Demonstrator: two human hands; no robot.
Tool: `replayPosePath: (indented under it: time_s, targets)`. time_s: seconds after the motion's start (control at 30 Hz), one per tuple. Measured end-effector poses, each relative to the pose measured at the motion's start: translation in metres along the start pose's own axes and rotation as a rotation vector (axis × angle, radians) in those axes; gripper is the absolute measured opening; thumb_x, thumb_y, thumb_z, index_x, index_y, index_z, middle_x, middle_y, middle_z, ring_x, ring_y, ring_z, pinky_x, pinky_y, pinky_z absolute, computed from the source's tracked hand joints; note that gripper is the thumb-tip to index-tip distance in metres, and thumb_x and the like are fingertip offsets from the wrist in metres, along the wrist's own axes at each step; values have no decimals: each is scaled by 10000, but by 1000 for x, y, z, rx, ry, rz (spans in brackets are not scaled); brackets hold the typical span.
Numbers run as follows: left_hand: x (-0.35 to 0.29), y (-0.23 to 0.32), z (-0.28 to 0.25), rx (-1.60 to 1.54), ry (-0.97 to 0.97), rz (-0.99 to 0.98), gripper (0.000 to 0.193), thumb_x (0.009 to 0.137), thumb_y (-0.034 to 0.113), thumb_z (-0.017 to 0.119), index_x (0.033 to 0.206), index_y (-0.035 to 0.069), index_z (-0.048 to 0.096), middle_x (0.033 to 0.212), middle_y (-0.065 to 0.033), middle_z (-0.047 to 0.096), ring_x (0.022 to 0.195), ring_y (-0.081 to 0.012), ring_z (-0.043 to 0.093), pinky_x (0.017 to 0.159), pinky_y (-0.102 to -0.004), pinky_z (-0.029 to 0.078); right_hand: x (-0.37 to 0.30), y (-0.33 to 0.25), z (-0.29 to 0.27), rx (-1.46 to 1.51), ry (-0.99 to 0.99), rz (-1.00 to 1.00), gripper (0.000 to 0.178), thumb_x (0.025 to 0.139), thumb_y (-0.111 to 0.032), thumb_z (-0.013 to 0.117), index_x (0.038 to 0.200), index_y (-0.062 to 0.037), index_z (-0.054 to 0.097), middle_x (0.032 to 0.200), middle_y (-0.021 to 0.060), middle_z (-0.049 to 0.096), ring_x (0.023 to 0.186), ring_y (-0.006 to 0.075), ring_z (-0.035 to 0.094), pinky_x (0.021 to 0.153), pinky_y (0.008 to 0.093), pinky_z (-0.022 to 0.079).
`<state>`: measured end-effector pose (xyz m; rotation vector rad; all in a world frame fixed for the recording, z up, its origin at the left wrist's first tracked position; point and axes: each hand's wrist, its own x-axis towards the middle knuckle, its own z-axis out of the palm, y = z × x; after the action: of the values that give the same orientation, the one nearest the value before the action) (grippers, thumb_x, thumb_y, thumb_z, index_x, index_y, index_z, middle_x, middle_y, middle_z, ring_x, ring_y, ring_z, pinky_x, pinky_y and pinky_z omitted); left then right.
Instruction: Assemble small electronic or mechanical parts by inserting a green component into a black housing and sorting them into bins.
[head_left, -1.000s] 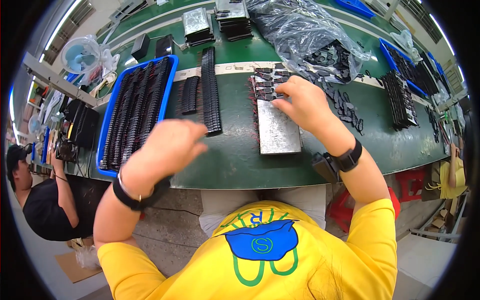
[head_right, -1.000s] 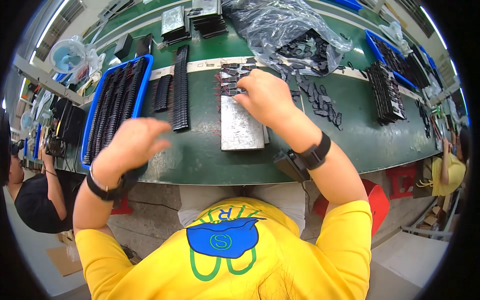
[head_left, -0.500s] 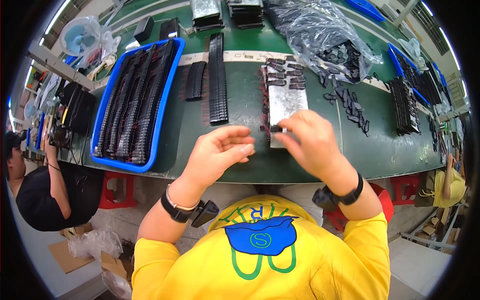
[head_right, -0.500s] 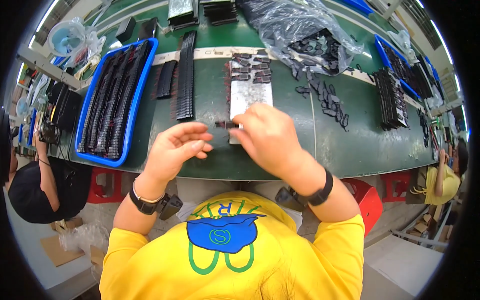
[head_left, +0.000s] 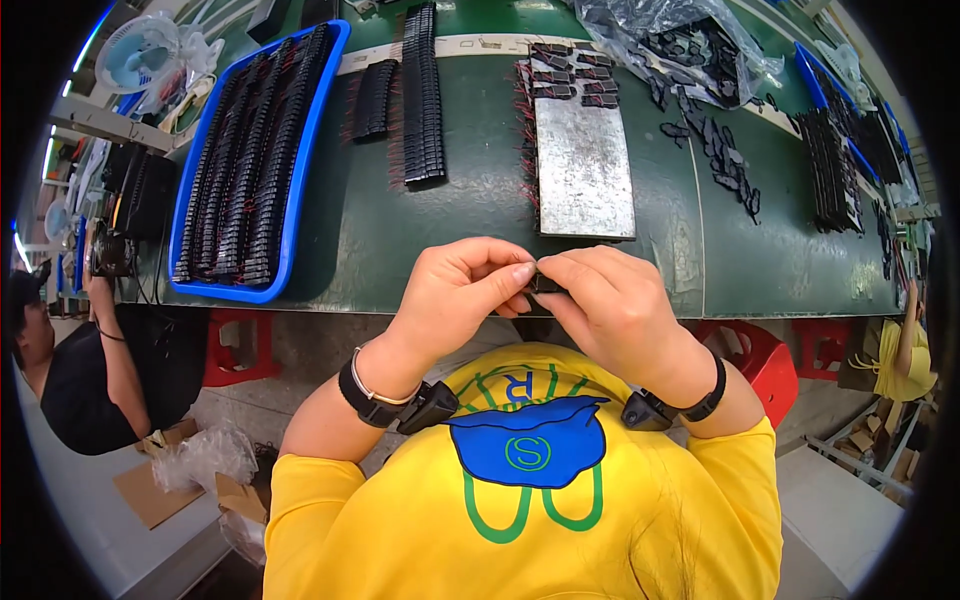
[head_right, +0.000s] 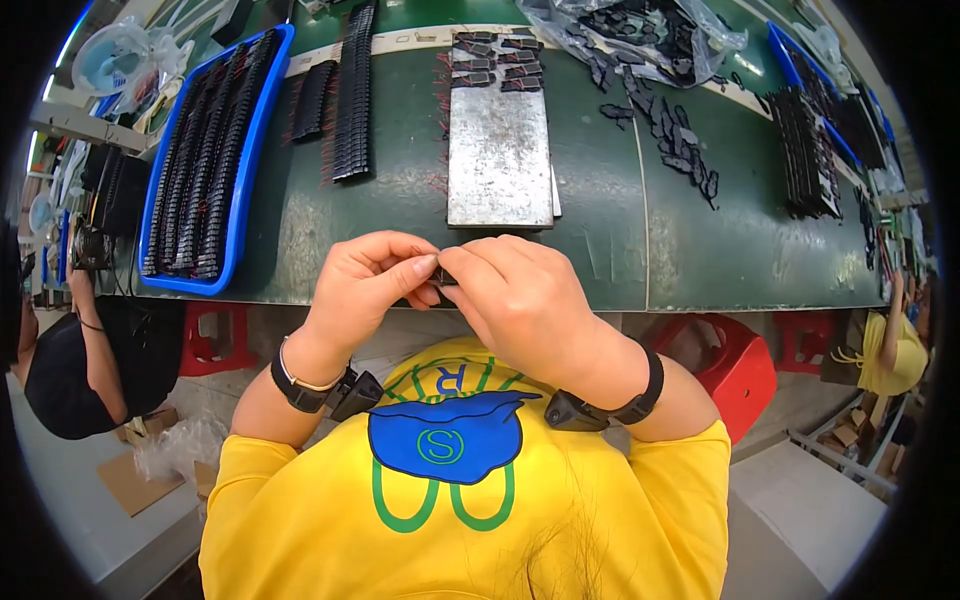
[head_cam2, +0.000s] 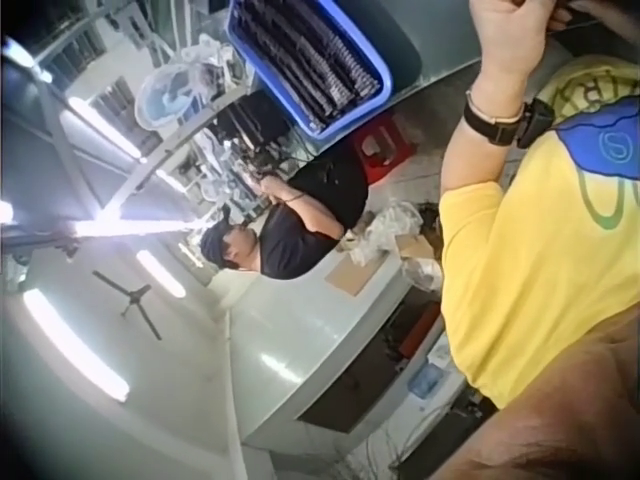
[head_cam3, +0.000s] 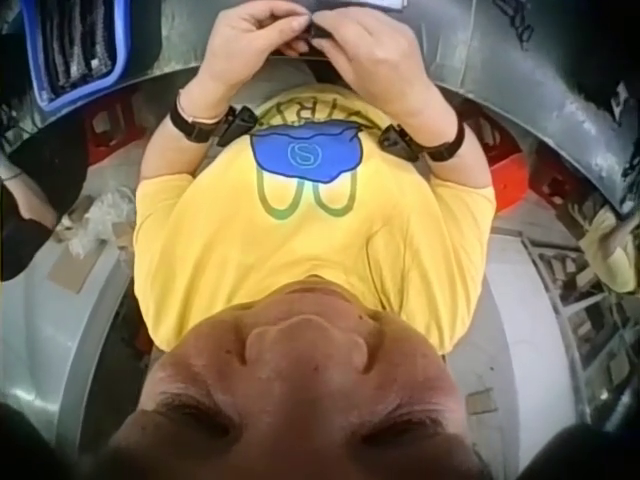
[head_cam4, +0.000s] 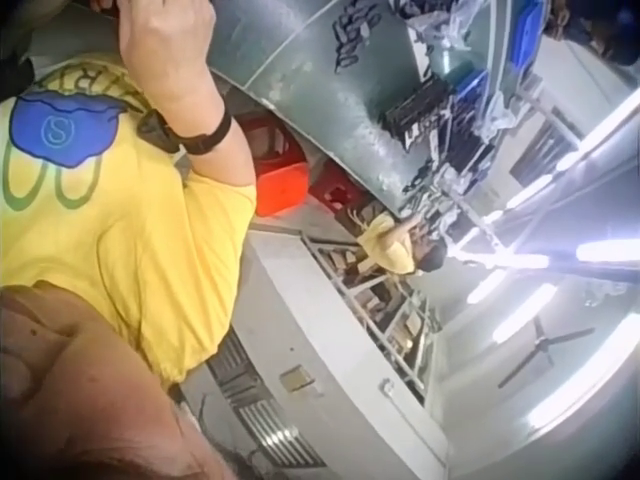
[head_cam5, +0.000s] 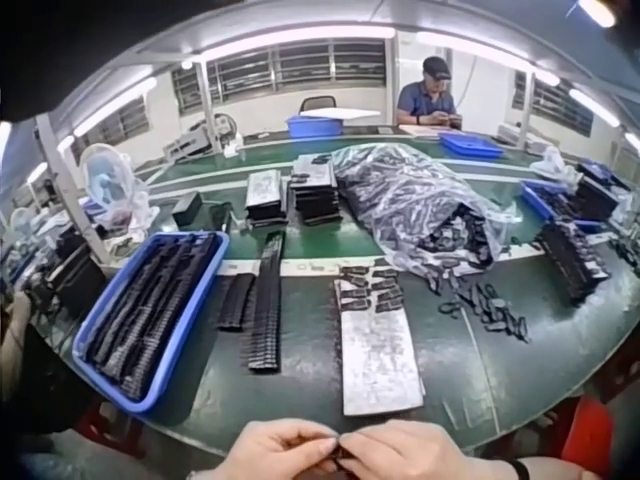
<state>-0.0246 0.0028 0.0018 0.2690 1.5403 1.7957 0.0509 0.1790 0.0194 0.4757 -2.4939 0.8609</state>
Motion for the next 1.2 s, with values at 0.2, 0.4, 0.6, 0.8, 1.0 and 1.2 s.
replayPosePath:
  time_s: [0.2,0.4,0.6,0.8,1.0,1.2]
  targets:
    - [-10,-2,3,176,22,169,117,862,11,629,972,-13,662,946,-86,670,809,-126,646,685,-225,527,-9,-1,-1,44,3,58,334,635,-13,756,942,5,627,801,126,642,699,290,629,595,357,506]
    - [-15,-4,0,416,-68,458,128,836,-29,640,960,-18,671,1046,-110,655,925,-143,631,763,-228,517,-14,1,0,92,25,75,329,634,-12,762,940,5,640,792,125,640,678,281,624,579,343,500]
    - [-13,-2,-3,573,-127,626,124,837,-40,632,953,-19,670,1080,-138,645,917,-158,636,759,-232,522,-16,2,1,150,60,36,317,622,-15,774,917,-8,661,772,110,632,646,255,613,543,321,485]
    - [-15,-8,-3,230,-73,416,133,860,-18,611,986,-7,655,1054,-147,649,836,-158,652,693,-228,533,-17,4,1,138,87,-60,314,617,0,768,912,-16,663,759,89,624,609,228,597,505,305,463]
    - [-15,-10,-2,3,-51,164,151,896,31,580,1028,-18,632,981,-138,663,752,-145,653,628,-235,539,-17,7,1,127,118,-131,293,626,22,748,903,-11,661,763,86,618,594,224,587,491,300,451]
    - [-15,-7,-1,-62,-84,23,162,899,57,583,1027,-29,630,903,-118,670,716,-134,647,594,-235,529,-20,7,1,92,114,-151,299,625,27,743,908,-8,655,768,91,612,593,226,585,493,297,452]
